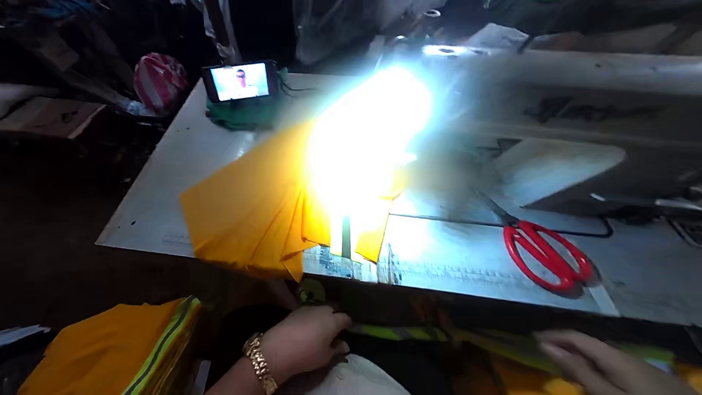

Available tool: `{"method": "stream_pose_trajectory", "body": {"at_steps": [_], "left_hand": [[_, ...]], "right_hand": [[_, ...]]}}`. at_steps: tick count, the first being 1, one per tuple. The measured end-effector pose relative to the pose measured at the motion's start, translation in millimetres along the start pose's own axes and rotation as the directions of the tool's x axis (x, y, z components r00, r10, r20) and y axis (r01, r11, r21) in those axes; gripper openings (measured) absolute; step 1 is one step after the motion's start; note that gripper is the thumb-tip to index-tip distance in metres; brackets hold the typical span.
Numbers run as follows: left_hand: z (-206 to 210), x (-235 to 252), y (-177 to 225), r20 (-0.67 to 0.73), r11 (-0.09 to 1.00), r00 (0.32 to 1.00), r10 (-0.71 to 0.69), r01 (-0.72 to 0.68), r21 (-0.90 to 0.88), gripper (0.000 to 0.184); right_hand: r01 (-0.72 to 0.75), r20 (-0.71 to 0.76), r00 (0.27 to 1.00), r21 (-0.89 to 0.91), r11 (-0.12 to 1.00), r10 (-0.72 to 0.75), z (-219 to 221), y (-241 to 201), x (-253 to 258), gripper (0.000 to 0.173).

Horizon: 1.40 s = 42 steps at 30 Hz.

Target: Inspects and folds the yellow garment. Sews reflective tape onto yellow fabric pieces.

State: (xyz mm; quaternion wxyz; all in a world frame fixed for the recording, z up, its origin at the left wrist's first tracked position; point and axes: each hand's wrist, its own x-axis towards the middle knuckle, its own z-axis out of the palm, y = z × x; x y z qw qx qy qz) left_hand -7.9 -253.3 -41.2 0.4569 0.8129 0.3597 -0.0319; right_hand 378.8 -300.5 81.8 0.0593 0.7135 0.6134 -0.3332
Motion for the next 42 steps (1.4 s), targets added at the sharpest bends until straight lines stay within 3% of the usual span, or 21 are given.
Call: {"method": "stream_pose_trajectory", "body": {"at_steps": [1, 3, 4, 6, 8, 12, 17, 20, 23, 28, 38, 42], "left_hand": [[-12.6, -5.1, 10.3, -0.115, 0.996, 0.989, 0.09, -0.091, -0.007, 0.026], [-39.5, -11.8, 25.3, -0.447, 0.967, 0.862, 0.241, -0.253, 0.034, 0.016], [-55.0, -11.9, 29.2, -0.577, 0.961, 0.774, 0.259, -0.266, 0.075, 0.015], [-81.5, -4.2, 26.4, -0.72, 0.964, 0.642, 0.263, -0.2, 0.173, 0.016], [-94.7, 9.7, 13.8, -0.721, 0.967, 0.646, 0.251, -0.137, 0.215, 0.022], [-93.0, 25.6, -9.5, -0.695, 0.954, 0.678, 0.239, -0.031, 0.297, 0.023], [-90.5, 20.6, -9.3, -0.709, 0.956, 0.678, 0.193, 0.034, 0.292, 0.024], [-91.6, 21.3, -8.0, -0.701, 0.943, 0.682, 0.209, 0.049, 0.328, 0.025], [-91.4, 20.0, -7.4, -0.687, 0.939, 0.696, 0.209, 0.054, 0.34, 0.027], [-91.7, 18.5, -8.1, -0.682, 0.935, 0.702, 0.204, 0.066, 0.348, 0.028], [-91.2, 20.6, -7.0, -0.682, 0.924, 0.699, 0.212, 0.083, 0.373, 0.029], [-82.3, 20.9, -4.8, -0.624, 0.847, 0.649, 0.436, -0.062, 0.528, 0.023]], "right_hand": [[0.213, -0.081, 0.974, 0.013, 0.977, -0.211, 9.5, -17.3, 12.6, 0.039], [0.54, -0.356, 0.777, -0.047, 0.84, -0.519, 31.4, -59.4, 39.6, 0.033], [0.636, -0.461, 0.653, -0.097, 0.765, -0.601, 37.8, -83.9, 53.7, 0.031], [0.751, -0.527, 0.46, -0.198, 0.63, -0.714, 38.1, -131.0, 79.8, 0.027], [0.812, -0.486, 0.351, -0.268, 0.519, -0.801, 34.8, -165.9, 107.1, 0.027], [0.726, -0.347, 0.415, -0.431, 0.536, -0.841, 38.4, -173.5, 148.5, 0.031], [0.52, -0.482, 0.495, -0.502, 0.691, -0.723, 43.6, -140.5, 132.1, 0.037], [0.607, -0.54, 0.395, -0.454, 0.652, -0.743, 56.4, -135.5, 123.0, 0.019], [0.715, -0.502, 0.344, -0.406, 0.568, -0.793, 71.1, -138.9, 121.4, 0.028], [0.755, -0.557, 0.357, -0.301, 0.582, -0.75, 87.5, -133.5, 125.2, 0.022], [0.746, -0.529, 0.379, -0.311, 0.588, -0.76, 88.6, -130.7, 125.8, 0.032], [0.729, -0.524, 0.376, -0.342, 0.593, -0.765, 91.5, -131.1, 125.9, 0.031]]}}
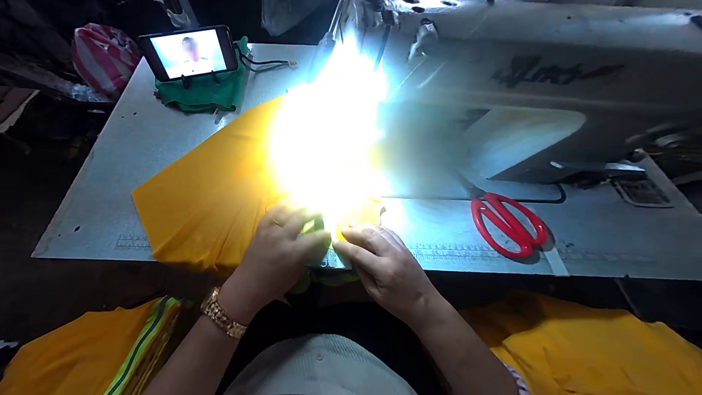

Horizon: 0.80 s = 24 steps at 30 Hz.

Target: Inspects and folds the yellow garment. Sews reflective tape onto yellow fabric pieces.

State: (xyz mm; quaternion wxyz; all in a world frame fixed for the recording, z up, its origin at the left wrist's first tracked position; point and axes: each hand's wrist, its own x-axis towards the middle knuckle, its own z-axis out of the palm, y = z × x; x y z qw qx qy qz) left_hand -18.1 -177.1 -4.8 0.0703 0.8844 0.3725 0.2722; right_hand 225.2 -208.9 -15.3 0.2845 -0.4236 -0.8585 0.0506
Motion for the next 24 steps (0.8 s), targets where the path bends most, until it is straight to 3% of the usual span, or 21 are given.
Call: {"method": "stream_pose_trajectory", "body": {"at_steps": [3, 9, 18, 24], "left_hand": [[-3.0, -6.3, 0.6, 0.058, 0.994, 0.992, 0.11, -0.11, -0.002, 0.027], [-2.9, -13.2, -13.8, 0.093, 0.988, 0.984, 0.152, -0.152, -0.006, 0.033], [4.2, -15.8, -7.4, 0.07, 0.993, 0.991, 0.113, -0.115, 0.032, 0.033], [1.8, 25.2, -32.8, 0.109, 0.993, 0.988, 0.11, -0.114, 0.037, 0.036]], "right_hand": [[-0.022, -0.008, 1.0, -0.047, 0.999, 0.022, 3.7, -9.6, 2.6, 0.03], [-0.021, -0.019, 1.0, -0.088, 0.996, 0.019, 6.7, -14.5, 7.3, 0.031], [-0.026, -0.005, 1.0, -0.139, 0.99, 0.025, 6.1, -11.3, 6.5, 0.031], [-0.068, 0.024, 0.997, -0.178, 0.982, 0.074, 7.2, 16.1, 43.0, 0.031]]}}
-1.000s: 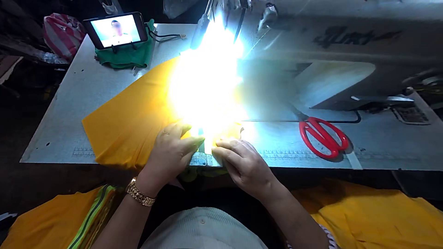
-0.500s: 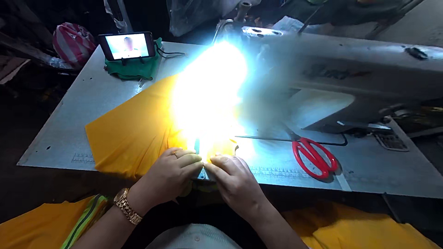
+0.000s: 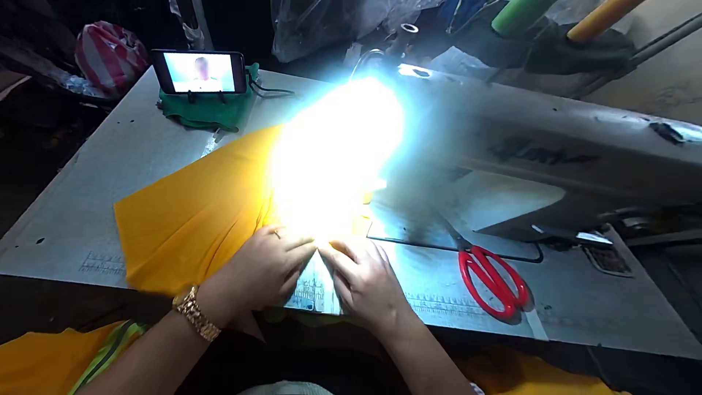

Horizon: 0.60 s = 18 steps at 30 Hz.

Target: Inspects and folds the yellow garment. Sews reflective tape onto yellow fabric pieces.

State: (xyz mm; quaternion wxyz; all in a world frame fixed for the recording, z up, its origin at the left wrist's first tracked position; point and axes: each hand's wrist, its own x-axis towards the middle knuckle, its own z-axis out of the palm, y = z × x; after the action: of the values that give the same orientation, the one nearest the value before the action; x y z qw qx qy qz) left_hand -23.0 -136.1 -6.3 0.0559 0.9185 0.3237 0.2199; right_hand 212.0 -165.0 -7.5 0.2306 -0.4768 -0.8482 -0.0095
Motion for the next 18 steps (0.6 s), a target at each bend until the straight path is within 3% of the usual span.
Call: {"method": "stream_pose_trajectory", "body": {"at_steps": [6, 11, 14, 18], "left_hand": [[-2.8, 40.0, -35.2, 0.037, 0.998, 0.998, -0.057, 0.058, -0.019, 0.041], [-2.1, 70.4, -64.3, 0.195, 0.977, 0.967, -0.163, 0.186, -0.103, 0.043], [-1.5, 78.7, -74.9, 0.189, 0.976, 0.968, -0.162, 0.185, -0.111, 0.041], [1.9, 77.7, -76.1, 0.168, 0.975, 0.972, -0.162, 0.184, -0.124, 0.042]], "right_hand": [[-0.059, 0.036, 0.997, -0.06, 0.996, 0.062, -0.2, 19.0, 48.7, 0.032], [-0.139, 0.157, 0.975, -0.113, 0.984, 0.156, -4.4, 29.5, 74.7, 0.033], [-0.16, 0.082, 0.983, -0.082, 0.984, 0.167, -8.7, 28.2, 64.7, 0.033], [-0.142, -0.129, 0.982, -0.026, 0.99, 0.138, -32.3, 38.3, 28.1, 0.029]]}}
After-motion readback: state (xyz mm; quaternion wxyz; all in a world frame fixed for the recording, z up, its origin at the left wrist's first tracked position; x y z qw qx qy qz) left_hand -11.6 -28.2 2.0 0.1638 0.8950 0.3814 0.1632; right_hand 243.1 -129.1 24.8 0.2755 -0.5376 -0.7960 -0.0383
